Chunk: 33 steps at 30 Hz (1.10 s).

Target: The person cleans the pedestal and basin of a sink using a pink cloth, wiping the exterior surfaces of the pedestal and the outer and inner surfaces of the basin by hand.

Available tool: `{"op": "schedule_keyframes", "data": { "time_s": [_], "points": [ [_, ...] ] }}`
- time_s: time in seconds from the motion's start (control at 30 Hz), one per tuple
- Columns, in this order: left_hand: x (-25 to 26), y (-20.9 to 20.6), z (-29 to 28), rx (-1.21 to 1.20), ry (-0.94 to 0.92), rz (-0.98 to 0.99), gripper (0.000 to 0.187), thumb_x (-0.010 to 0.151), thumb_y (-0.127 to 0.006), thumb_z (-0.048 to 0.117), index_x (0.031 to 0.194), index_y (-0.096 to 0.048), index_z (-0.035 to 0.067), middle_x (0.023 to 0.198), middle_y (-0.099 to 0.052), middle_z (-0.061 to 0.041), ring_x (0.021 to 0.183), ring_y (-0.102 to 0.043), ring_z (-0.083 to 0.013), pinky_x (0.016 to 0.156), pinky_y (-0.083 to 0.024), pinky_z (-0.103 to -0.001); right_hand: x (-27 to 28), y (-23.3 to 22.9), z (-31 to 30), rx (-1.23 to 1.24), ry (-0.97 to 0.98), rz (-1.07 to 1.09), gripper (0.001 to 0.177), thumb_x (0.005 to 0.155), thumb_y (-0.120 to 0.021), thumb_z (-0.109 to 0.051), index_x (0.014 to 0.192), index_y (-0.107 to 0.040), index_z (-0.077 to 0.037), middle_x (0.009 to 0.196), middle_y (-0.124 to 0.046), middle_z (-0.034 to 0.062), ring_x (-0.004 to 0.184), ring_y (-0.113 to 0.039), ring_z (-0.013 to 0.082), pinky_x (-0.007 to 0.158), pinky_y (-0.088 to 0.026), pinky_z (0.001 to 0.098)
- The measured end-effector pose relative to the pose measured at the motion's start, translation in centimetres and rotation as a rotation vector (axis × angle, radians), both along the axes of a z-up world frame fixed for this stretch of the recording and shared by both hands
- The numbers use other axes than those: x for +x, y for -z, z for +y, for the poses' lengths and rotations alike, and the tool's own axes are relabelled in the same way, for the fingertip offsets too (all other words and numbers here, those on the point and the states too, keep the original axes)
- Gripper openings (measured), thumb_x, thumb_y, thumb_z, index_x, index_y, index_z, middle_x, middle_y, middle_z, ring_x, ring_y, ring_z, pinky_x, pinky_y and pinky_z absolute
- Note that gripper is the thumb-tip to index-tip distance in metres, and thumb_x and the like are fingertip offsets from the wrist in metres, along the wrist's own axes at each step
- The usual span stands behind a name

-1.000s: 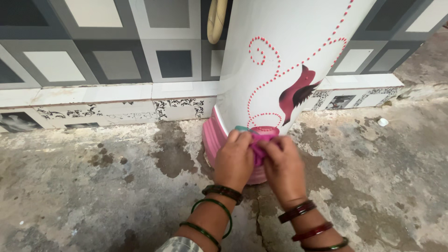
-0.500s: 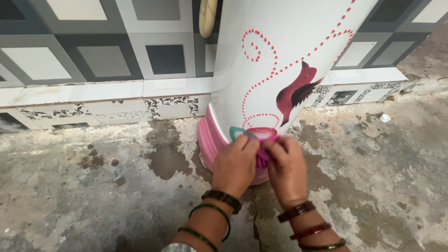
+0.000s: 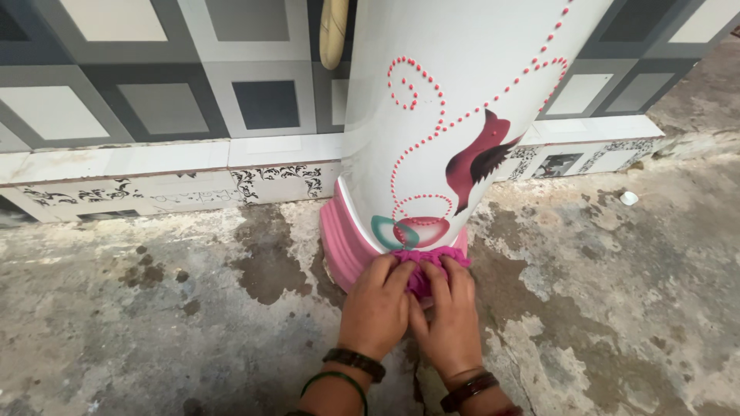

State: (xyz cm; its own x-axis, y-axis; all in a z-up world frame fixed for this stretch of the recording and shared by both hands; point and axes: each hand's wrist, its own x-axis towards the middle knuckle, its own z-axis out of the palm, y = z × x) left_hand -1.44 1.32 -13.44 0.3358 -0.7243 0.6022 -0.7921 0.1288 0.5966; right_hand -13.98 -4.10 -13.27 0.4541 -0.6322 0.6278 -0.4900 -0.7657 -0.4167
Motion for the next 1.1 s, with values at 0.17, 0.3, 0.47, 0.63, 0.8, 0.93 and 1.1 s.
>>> {"op": "schedule_keyframes", "data": {
  "time_s": [0.17,0.3,0.47,0.63,0.8,0.93,1.1],
  "points": [
    [0.4,0.2,0.6,0.024,0.103,-0.040,0.050,0.078,-0.069,0.006,0.127,-0.061,0.001,0.123,-0.058,-0.020,0.109,-0.060,-0.0400,0.092,-0.050,-0.047,0.6,0.0,0.1,-0.031,0.043,0.044,0.052,0.078,-0.073,-0.009,0.127,-0.058,-0.003,0.130,-0.055,0.0257,0.118,-0.052,0.0473,0.100,-0.044,0.0523],
    [-0.1,-0.3,-0.7,-0.004,0.037,-0.059,0.042,0.079,-0.067,0.006,0.121,-0.062,0.004,0.120,-0.060,-0.018,0.108,-0.061,-0.0386,0.089,-0.051,-0.047,0.2,-1.1,-1.4,0.003,0.070,0.131,0.048,0.074,-0.068,0.002,0.121,-0.064,-0.008,0.122,-0.062,0.0181,0.111,-0.059,0.0408,0.094,-0.051,0.0472],
    [-0.7,-2.5,-2.4,-0.118,0.018,-0.060,0.025,0.089,-0.062,0.006,0.114,-0.064,0.007,0.107,-0.060,-0.011,0.103,-0.062,-0.0327,0.086,-0.053,-0.044,-0.2,-3.1,-3.1,-0.059,0.099,-0.007,0.035,0.079,-0.068,0.003,0.113,-0.066,-0.008,0.115,-0.064,0.0149,0.106,-0.063,0.0375,0.089,-0.053,0.0437],
    [-0.6,-1.9,-2.2,-0.018,0.025,-0.082,0.023,0.086,-0.063,0.007,0.109,-0.067,0.008,0.103,-0.060,-0.010,0.100,-0.063,-0.0323,0.082,-0.053,-0.044,0.1,-1.9,-2.6,-0.020,0.115,-0.064,0.034,0.079,-0.071,0.001,0.112,-0.066,-0.006,0.112,-0.064,0.0146,0.103,-0.062,0.0382,0.086,-0.052,0.0438],
    [-0.5,-0.4,-1.6,0.055,0.017,-0.086,0.028,0.083,-0.063,0.005,0.110,-0.070,0.009,0.100,-0.060,-0.011,0.096,-0.064,-0.0331,0.079,-0.054,-0.045,0.0,-0.4,-2.4,0.049,0.122,0.002,0.042,0.073,-0.068,0.005,0.113,-0.067,-0.008,0.112,-0.066,0.0131,0.104,-0.060,0.0388,0.089,-0.052,0.0468],
    [0.5,-0.5,-1.5,0.043,-0.032,-0.040,0.024,0.083,-0.064,0.005,0.105,-0.072,0.012,0.100,-0.063,-0.010,0.091,-0.066,-0.0325,0.075,-0.055,-0.045,1.1,-0.6,-1.5,0.169,0.126,0.007,0.042,0.071,-0.070,0.002,0.112,-0.067,-0.009,0.111,-0.062,0.0156,0.104,-0.061,0.0398,0.085,-0.052,0.0466],
    [0.3,0.2,-1.5,0.006,-0.095,0.018,0.018,0.083,-0.065,0.005,0.099,-0.071,0.010,0.101,-0.064,-0.009,0.091,-0.067,-0.0322,0.075,-0.055,-0.045,0.7,-0.4,-1.6,0.195,0.067,0.055,0.046,0.074,-0.070,0.001,0.118,-0.070,-0.012,0.112,-0.064,0.0133,0.100,-0.066,0.0362,0.081,-0.055,0.0434]
  ]
}}
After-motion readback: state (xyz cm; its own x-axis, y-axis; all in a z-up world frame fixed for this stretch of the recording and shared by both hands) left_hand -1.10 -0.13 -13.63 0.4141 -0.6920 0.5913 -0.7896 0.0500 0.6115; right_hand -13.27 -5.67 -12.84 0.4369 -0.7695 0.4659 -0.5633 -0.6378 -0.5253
